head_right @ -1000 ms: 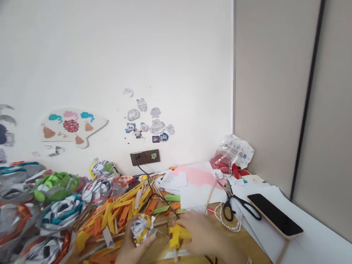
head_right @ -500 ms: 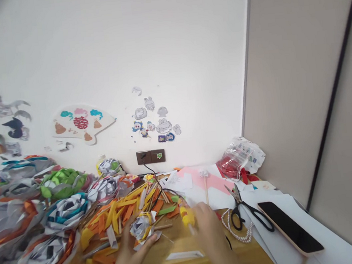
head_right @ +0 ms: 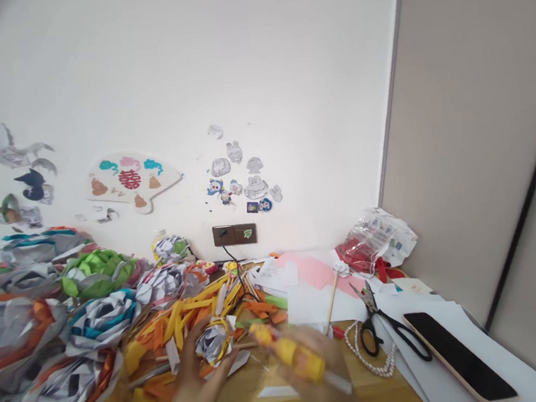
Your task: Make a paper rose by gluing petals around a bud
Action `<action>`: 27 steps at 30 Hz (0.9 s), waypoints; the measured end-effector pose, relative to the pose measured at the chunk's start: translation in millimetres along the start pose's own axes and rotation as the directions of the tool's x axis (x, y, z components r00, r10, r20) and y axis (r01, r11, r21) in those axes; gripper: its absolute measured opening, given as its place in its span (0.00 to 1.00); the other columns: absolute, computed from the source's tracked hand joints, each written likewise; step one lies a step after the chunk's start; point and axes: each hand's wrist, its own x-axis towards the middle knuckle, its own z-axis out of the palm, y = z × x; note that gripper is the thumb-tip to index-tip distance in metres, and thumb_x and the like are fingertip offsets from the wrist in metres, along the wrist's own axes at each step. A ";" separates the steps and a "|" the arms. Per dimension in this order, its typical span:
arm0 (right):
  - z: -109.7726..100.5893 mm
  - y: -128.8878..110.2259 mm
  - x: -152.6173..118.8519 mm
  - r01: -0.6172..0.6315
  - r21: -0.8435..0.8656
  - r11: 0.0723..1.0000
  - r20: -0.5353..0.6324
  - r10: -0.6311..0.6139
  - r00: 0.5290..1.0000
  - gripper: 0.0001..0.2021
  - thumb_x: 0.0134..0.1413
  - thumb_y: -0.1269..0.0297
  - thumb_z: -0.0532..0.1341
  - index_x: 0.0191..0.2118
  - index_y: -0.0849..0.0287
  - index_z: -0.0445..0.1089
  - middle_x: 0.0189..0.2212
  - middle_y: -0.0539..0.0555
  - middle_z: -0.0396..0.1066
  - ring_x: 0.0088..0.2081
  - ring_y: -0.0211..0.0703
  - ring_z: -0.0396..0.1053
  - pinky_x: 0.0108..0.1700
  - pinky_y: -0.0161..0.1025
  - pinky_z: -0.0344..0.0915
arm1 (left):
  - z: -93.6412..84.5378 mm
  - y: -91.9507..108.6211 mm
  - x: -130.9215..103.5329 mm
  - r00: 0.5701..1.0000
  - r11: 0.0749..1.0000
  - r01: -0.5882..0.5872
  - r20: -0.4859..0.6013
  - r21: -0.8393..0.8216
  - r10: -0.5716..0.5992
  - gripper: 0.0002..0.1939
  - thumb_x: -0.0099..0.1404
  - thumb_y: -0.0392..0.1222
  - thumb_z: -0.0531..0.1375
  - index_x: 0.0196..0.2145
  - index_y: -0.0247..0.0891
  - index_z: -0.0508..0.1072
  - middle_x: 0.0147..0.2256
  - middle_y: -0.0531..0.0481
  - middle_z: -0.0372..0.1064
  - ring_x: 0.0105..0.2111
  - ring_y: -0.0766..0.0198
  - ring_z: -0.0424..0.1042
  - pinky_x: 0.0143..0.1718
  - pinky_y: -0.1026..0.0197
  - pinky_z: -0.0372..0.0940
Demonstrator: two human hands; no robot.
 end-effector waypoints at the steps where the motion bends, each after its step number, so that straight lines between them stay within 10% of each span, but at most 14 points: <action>1: 4.2 -1.5 -3.7 0.104 -0.094 0.990 0.009 -0.103 0.995 0.20 0.54 0.43 0.50 0.29 0.53 0.68 0.21 0.52 0.69 0.23 0.44 0.68 0.24 0.38 0.63 | 0.6 -0.3 -2.0 1.000 1.000 0.002 -0.002 -0.009 -0.002 0.27 0.52 0.49 0.60 0.50 0.43 0.61 0.52 0.44 0.62 0.56 0.47 0.58 0.52 0.49 0.60; 12: 14.9 -4.4 -19.0 0.251 -0.525 0.813 -0.034 -0.315 0.949 0.13 0.55 0.56 0.55 0.23 0.53 0.61 0.16 0.49 0.63 0.19 0.40 0.63 0.21 0.37 0.53 | -0.8 8.6 -14.1 0.995 0.998 0.038 0.090 -0.051 -0.033 0.27 0.51 0.48 0.60 0.47 0.41 0.58 0.50 0.40 0.62 0.51 0.48 0.64 0.51 0.46 0.59; 27: 4.9 -23.0 -8.3 0.334 -0.518 0.788 -0.133 -0.460 0.878 0.17 0.61 0.57 0.49 0.23 0.56 0.58 0.15 0.46 0.59 0.17 0.34 0.58 0.23 0.34 0.49 | -3.7 0.6 -17.4 0.980 0.979 -0.189 0.073 0.077 0.183 0.23 0.55 0.45 0.59 0.48 0.40 0.59 0.46 0.40 0.66 0.45 0.51 0.70 0.45 0.49 0.66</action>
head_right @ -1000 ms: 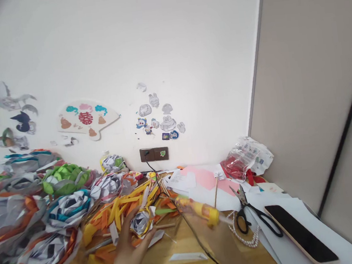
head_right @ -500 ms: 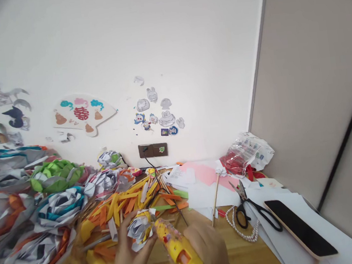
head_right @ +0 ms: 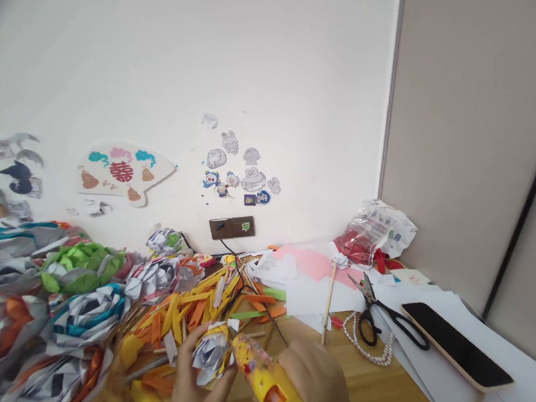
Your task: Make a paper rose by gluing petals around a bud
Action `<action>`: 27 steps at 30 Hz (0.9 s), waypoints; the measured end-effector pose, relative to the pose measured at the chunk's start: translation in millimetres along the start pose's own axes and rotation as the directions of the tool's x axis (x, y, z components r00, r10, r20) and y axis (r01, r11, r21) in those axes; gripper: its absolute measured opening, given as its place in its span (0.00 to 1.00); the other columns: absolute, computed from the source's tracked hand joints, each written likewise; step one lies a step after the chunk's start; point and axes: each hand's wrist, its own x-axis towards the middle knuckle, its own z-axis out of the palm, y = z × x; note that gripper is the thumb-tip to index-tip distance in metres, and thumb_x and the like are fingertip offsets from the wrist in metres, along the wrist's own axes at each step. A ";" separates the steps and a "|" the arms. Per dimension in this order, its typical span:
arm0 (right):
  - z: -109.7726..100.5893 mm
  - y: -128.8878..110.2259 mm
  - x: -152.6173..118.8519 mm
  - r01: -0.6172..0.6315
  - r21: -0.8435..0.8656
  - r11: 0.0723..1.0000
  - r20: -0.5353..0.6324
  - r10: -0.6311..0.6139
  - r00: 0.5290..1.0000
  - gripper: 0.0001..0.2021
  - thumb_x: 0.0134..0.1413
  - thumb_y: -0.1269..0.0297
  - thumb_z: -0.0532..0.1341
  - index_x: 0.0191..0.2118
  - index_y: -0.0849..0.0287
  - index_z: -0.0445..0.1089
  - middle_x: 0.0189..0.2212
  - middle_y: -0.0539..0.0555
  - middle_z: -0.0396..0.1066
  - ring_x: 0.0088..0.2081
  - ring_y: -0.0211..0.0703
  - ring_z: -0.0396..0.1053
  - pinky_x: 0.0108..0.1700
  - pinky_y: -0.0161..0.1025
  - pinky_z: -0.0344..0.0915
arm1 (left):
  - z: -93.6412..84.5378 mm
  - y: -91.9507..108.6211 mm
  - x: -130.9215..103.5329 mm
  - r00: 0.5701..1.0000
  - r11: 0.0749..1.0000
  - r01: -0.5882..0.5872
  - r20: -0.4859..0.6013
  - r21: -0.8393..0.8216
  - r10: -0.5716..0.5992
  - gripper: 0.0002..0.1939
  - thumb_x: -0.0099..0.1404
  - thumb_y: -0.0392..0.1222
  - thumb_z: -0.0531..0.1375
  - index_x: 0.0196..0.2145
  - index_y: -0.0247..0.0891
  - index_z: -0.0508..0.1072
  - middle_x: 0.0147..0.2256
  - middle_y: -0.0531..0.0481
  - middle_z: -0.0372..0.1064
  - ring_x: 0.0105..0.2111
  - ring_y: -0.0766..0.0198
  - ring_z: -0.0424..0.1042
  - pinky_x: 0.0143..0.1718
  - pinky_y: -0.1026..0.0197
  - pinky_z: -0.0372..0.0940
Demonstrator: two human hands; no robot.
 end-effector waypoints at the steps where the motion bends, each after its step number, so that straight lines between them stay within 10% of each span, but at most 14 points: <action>1: 0.7 1.1 -1.3 0.007 0.004 1.000 0.011 -0.007 1.000 0.16 0.61 0.58 0.50 0.23 0.56 0.58 0.15 0.46 0.59 0.18 0.34 0.59 0.23 0.34 0.49 | -0.5 -0.6 0.0 1.000 1.000 -0.011 0.009 0.016 0.011 0.23 0.55 0.44 0.59 0.48 0.40 0.59 0.46 0.41 0.65 0.45 0.52 0.70 0.45 0.49 0.66; 27: -4.5 -11.3 -0.7 -0.094 -0.033 0.995 0.069 0.096 0.993 0.17 0.61 0.62 0.47 0.22 0.56 0.60 0.16 0.48 0.59 0.19 0.37 0.57 0.25 0.36 0.48 | -0.7 1.4 5.5 0.996 0.995 0.003 -0.084 0.100 0.005 0.21 0.54 0.45 0.57 0.46 0.40 0.60 0.44 0.43 0.67 0.43 0.52 0.71 0.42 0.49 0.67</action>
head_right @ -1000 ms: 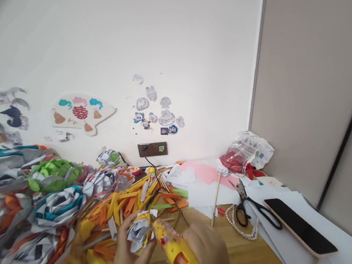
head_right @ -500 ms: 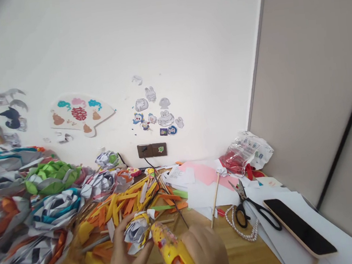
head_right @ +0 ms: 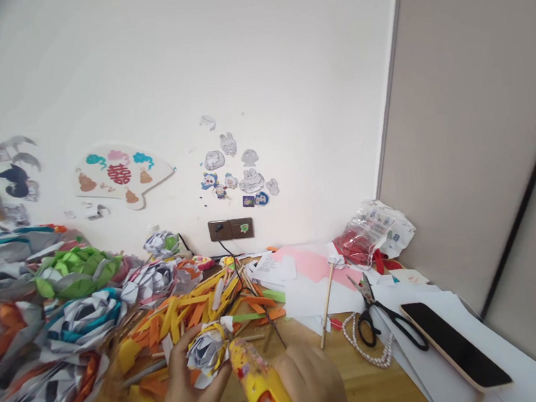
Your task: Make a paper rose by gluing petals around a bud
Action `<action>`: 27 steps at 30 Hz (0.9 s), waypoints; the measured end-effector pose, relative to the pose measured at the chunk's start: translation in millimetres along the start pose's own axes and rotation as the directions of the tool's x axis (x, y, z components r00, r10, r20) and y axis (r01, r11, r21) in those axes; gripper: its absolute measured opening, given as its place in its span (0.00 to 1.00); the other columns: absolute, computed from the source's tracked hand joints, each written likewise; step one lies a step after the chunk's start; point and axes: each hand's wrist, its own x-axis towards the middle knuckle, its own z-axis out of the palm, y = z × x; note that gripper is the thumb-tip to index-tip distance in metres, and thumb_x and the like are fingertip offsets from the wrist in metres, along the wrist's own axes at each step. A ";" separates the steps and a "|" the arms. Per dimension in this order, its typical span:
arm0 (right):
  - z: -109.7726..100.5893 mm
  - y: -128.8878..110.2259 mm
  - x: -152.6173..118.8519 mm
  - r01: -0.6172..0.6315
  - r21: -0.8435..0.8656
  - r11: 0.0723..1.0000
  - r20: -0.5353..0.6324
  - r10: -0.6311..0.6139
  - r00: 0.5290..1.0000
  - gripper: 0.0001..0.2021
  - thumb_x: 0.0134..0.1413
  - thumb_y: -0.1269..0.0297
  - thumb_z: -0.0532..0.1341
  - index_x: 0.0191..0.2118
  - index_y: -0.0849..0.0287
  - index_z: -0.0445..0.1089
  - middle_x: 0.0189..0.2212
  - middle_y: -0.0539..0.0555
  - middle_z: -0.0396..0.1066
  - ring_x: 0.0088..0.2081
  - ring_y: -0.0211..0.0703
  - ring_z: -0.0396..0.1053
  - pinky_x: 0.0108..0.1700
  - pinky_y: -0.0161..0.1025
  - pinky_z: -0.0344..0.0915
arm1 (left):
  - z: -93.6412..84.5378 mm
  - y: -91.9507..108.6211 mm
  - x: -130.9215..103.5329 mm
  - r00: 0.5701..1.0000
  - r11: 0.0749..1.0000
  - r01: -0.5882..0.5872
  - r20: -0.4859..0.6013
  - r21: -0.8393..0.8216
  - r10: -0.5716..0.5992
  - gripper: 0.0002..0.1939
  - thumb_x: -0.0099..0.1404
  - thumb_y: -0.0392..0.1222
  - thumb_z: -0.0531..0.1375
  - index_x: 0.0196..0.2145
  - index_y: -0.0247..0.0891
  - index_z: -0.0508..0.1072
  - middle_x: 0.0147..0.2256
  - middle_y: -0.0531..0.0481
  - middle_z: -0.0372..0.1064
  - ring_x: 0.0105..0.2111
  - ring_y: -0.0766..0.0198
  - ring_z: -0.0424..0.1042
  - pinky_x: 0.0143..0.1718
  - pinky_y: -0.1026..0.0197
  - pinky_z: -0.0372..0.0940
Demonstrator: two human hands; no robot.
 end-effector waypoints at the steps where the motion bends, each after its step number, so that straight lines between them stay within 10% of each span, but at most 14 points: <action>1: 0.2 0.2 -0.1 -0.005 0.003 1.000 -0.005 0.005 1.000 0.16 0.61 0.62 0.48 0.22 0.56 0.60 0.16 0.48 0.59 0.20 0.37 0.57 0.25 0.36 0.48 | 0.0 0.1 0.1 1.000 1.000 0.003 0.000 -0.001 -0.003 0.21 0.54 0.45 0.57 0.46 0.40 0.60 0.44 0.43 0.67 0.43 0.52 0.71 0.42 0.49 0.68; 27: 3.9 10.5 0.7 0.037 -0.034 0.999 0.037 -0.036 0.999 0.13 0.60 0.65 0.48 0.24 0.56 0.58 0.18 0.49 0.58 0.21 0.40 0.54 0.26 0.38 0.48 | -1.6 4.6 -0.7 0.988 0.981 0.155 0.018 -0.120 -0.154 0.29 0.53 0.51 0.61 0.49 0.40 0.57 0.46 0.41 0.65 0.46 0.49 0.69 0.47 0.46 0.64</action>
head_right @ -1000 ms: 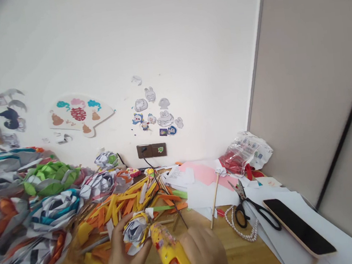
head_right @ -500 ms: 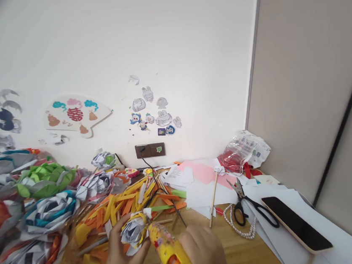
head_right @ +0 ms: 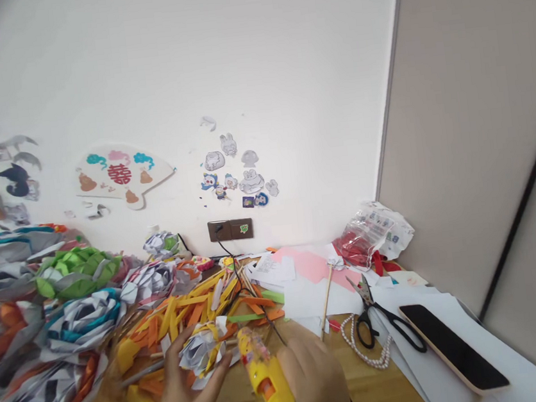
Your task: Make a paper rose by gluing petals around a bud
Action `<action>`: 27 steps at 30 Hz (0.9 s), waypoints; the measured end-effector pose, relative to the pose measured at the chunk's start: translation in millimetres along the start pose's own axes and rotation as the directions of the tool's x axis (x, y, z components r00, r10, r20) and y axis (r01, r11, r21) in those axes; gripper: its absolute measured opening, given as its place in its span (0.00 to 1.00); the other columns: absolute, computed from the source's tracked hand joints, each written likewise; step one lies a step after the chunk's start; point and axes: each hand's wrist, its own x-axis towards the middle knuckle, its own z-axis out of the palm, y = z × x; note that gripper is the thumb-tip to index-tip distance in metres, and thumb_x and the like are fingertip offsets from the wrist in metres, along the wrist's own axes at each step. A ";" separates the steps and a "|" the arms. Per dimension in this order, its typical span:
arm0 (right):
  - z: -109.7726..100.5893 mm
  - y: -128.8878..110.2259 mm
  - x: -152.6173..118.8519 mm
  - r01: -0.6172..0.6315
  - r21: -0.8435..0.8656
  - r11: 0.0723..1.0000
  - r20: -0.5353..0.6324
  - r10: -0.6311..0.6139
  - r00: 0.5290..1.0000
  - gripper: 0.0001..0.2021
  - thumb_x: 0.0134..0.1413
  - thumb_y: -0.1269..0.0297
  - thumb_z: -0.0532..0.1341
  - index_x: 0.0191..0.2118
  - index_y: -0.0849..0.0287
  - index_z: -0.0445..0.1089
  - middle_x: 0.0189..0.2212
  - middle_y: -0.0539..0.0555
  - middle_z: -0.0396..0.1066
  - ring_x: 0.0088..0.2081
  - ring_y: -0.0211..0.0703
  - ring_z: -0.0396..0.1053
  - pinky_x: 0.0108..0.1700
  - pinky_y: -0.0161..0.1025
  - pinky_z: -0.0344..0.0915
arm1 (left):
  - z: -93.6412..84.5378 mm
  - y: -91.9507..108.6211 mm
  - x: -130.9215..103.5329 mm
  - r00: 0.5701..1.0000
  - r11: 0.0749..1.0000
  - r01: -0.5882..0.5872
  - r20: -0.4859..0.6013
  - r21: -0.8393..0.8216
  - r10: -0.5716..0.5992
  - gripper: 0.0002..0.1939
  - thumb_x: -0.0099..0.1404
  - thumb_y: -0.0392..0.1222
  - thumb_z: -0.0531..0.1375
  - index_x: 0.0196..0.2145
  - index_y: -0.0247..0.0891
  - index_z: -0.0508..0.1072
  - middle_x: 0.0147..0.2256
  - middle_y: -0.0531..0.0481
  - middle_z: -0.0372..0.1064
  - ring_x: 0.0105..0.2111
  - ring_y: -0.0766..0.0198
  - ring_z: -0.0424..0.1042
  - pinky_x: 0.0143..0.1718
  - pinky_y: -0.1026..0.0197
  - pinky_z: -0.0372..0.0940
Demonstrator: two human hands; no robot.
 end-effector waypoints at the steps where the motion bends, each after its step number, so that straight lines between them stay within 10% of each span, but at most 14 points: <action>1: 3.0 2.7 -0.2 -0.029 -0.018 0.999 0.011 0.030 1.000 0.11 0.58 0.66 0.49 0.25 0.56 0.58 0.18 0.49 0.58 0.22 0.41 0.55 0.26 0.38 0.48 | 0.0 -0.4 -0.9 1.000 1.000 0.000 0.018 -0.014 0.001 0.29 0.53 0.51 0.61 0.49 0.40 0.57 0.46 0.41 0.65 0.46 0.50 0.69 0.47 0.46 0.64; 7: 26.0 26.8 -9.1 -0.283 -0.167 0.945 0.161 0.309 0.937 0.12 0.36 0.79 0.55 0.30 0.56 0.61 0.25 0.54 0.65 0.30 0.49 0.60 0.30 0.39 0.53 | 3.1 2.8 -12.8 0.978 0.991 0.042 0.206 -0.128 -0.015 0.29 0.52 0.50 0.62 0.49 0.40 0.59 0.48 0.40 0.66 0.46 0.52 0.69 0.48 0.49 0.63; 13: 37.7 33.4 -23.3 -0.464 -0.008 0.886 0.364 0.435 0.824 0.15 0.34 0.78 0.57 0.33 0.57 0.66 0.30 0.55 0.67 0.35 0.51 0.64 0.34 0.41 0.59 | 7.7 4.8 -22.4 0.931 0.971 0.087 0.365 -0.224 0.001 0.29 0.53 0.52 0.62 0.50 0.41 0.61 0.48 0.41 0.67 0.49 0.50 0.67 0.50 0.51 0.62; 20: 6.7 22.3 8.7 -0.634 0.616 0.467 0.621 0.208 0.756 0.22 0.44 0.64 0.63 0.48 0.53 0.63 0.45 0.54 0.64 0.46 0.47 0.62 0.49 0.43 0.59 | 2.5 8.7 -18.7 0.836 0.945 0.137 0.546 -0.296 0.050 0.29 0.53 0.48 0.62 0.52 0.42 0.61 0.49 0.41 0.67 0.50 0.50 0.66 0.49 0.51 0.63; 27: 5.1 24.5 6.5 -0.637 0.715 0.287 0.632 0.124 0.765 0.27 0.41 0.46 0.65 0.47 0.54 0.65 0.41 0.54 0.64 0.42 0.45 0.63 0.47 0.43 0.60 | -1.7 24.0 -20.1 0.733 0.919 0.191 0.672 -0.345 0.100 0.27 0.53 0.51 0.62 0.49 0.43 0.63 0.46 0.43 0.69 0.46 0.52 0.69 0.47 0.51 0.64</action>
